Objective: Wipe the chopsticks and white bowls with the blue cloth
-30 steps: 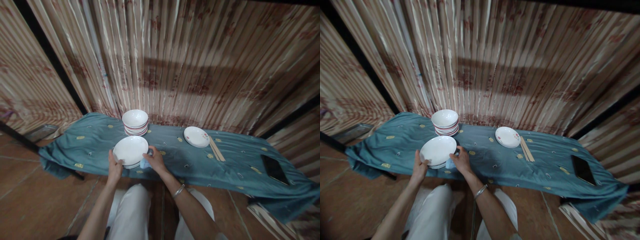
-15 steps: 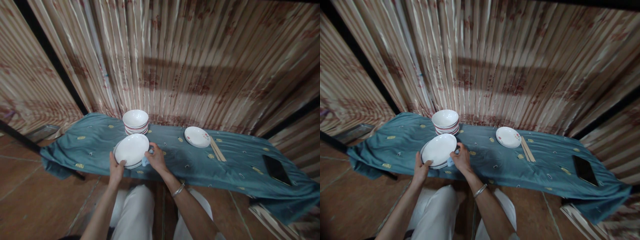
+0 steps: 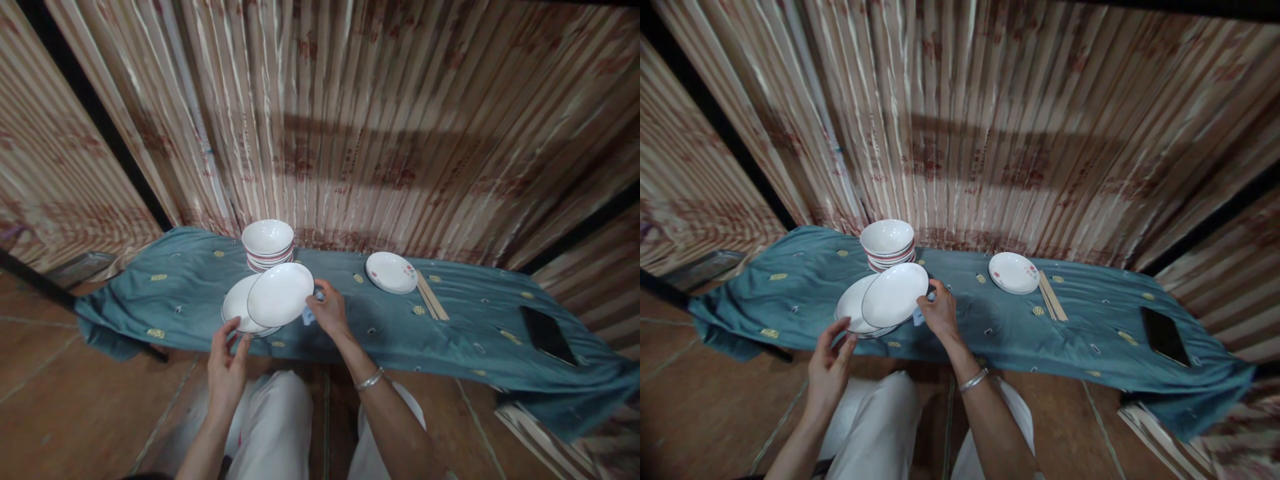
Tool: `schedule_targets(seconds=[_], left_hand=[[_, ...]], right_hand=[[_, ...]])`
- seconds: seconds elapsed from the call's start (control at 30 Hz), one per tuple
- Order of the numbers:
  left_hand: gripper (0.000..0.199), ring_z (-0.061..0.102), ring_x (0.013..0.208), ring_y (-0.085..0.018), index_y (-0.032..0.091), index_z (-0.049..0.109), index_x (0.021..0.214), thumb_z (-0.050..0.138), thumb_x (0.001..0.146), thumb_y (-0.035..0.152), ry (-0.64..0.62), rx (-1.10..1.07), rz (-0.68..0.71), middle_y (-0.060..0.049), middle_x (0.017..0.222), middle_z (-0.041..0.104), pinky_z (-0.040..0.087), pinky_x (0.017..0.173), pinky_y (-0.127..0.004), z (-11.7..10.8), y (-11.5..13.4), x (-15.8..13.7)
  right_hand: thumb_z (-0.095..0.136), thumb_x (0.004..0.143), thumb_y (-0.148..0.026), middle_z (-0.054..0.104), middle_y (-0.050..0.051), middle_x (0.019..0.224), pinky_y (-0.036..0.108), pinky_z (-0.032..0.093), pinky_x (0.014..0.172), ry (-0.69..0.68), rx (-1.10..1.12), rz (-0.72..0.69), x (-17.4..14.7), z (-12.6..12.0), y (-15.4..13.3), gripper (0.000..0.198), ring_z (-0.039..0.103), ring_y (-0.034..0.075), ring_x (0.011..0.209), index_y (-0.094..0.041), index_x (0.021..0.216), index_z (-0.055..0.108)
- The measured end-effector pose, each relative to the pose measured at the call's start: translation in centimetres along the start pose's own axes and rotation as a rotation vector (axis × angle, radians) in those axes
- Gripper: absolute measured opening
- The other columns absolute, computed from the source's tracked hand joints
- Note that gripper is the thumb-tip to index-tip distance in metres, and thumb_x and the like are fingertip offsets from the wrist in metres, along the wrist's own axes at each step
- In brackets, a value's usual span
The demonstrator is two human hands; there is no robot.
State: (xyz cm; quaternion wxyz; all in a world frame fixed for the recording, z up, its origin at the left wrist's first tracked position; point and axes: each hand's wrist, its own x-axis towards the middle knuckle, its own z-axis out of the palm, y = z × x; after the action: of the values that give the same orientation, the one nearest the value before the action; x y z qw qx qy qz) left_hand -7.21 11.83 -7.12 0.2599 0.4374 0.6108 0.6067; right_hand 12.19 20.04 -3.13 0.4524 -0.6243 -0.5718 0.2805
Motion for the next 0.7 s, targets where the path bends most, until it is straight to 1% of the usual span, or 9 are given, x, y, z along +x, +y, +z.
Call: schedule_targets(seconds=[0.03,0.1,0.13,0.2,0.27,0.33,0.43,0.6,0.7], left_hand=[[0.051,0.057,0.111,-0.03,0.016,0.061,0.103,0.064,0.069,0.053,-0.074,-0.046,-0.057,-0.013,0.114,0.063,0.042,0.1,-0.044,0.3,0.6,-0.5],[0.054,0.064,0.098,-0.032,0.014,0.062,0.097,0.069,0.062,0.055,-0.21,-0.218,-0.269,-0.015,0.105,0.068,0.051,0.087,-0.048,1.1,1.7,-1.4],[0.056,0.065,0.096,-0.033,0.013,0.062,0.098,0.072,0.06,0.053,-0.277,-0.311,-0.392,-0.017,0.105,0.068,0.053,0.083,-0.049,1.7,2.0,-1.8],[0.053,0.065,0.099,-0.034,0.012,0.063,0.096,0.075,0.059,0.047,-0.355,-0.461,-0.585,-0.018,0.106,0.068,0.054,0.083,-0.049,2.9,2.5,-2.4],[0.042,0.065,0.102,-0.033,0.013,0.063,0.093,0.074,0.064,0.041,-0.387,-0.58,-0.691,-0.018,0.109,0.068,0.052,0.087,-0.048,4.0,2.7,-2.8],[0.031,0.063,0.106,-0.031,0.014,0.063,0.092,0.069,0.07,0.035,-0.394,-0.682,-0.724,-0.017,0.113,0.067,0.051,0.09,-0.048,5.2,2.6,-3.0],[0.021,0.062,0.109,-0.029,0.017,0.062,0.092,0.065,0.075,0.028,-0.398,-0.791,-0.708,-0.013,0.118,0.065,0.049,0.093,-0.049,6.8,2.6,-3.0],[0.031,0.063,0.107,-0.028,0.016,0.063,0.1,0.066,0.07,0.016,-0.399,-0.796,-0.698,-0.011,0.11,0.069,0.047,0.096,-0.051,9.6,3.5,-3.5],[0.033,0.066,0.099,-0.026,0.015,0.063,0.1,0.067,0.068,0.016,-0.4,-0.786,-0.687,-0.009,0.101,0.071,0.047,0.096,-0.05,11.2,4.3,-3.7]], right_hand=[[0.056,0.065,-0.024,0.065,0.001,0.073,0.029,0.047,0.071,0.006,-0.001,-0.002,0.0,-0.3,0.1,0.042,0.06,0.018,0.069,-0.018,0.106,0.065],[0.055,0.065,-0.025,0.065,0.0,0.072,0.028,0.047,0.069,0.01,-0.008,0.004,0.0,-0.9,0.3,0.042,0.058,0.017,0.065,-0.018,0.105,0.066],[0.055,0.065,-0.026,0.065,0.0,0.071,0.028,0.047,0.067,0.013,-0.013,0.012,0.0,-1.2,0.4,0.041,0.058,0.016,0.063,-0.018,0.104,0.066],[0.055,0.065,-0.027,0.065,0.0,0.071,0.027,0.046,0.065,0.025,-0.018,0.021,-0.1,-2.0,0.7,0.042,0.057,0.015,0.061,-0.017,0.104,0.066],[0.054,0.065,-0.027,0.065,0.0,0.072,0.027,0.046,0.063,0.047,-0.015,0.021,-0.2,-2.8,1.1,0.041,0.056,0.015,0.06,-0.017,0.103,0.066],[0.054,0.065,-0.027,0.064,0.0,0.068,0.026,0.044,0.059,0.062,0.001,0.015,-0.4,-3.6,1.7,0.04,0.054,0.014,0.057,-0.017,0.102,0.067],[0.053,0.065,-0.027,0.059,-0.003,0.061,0.024,0.041,0.054,0.065,0.044,0.011,-0.7,-4.9,2.8,0.038,0.051,0.013,0.053,-0.018,0.099,0.067],[0.054,0.066,-0.026,0.058,-0.004,0.062,0.023,0.04,0.052,0.106,0.069,-0.015,-0.8,-7.1,5.2,0.036,0.049,0.012,0.052,-0.017,0.099,0.066],[0.057,0.071,-0.033,0.061,-0.001,0.066,0.024,0.042,0.055,0.098,0.017,-0.056,-0.7,-9.0,6.5,0.036,0.052,0.013,0.056,-0.017,0.101,0.066]])
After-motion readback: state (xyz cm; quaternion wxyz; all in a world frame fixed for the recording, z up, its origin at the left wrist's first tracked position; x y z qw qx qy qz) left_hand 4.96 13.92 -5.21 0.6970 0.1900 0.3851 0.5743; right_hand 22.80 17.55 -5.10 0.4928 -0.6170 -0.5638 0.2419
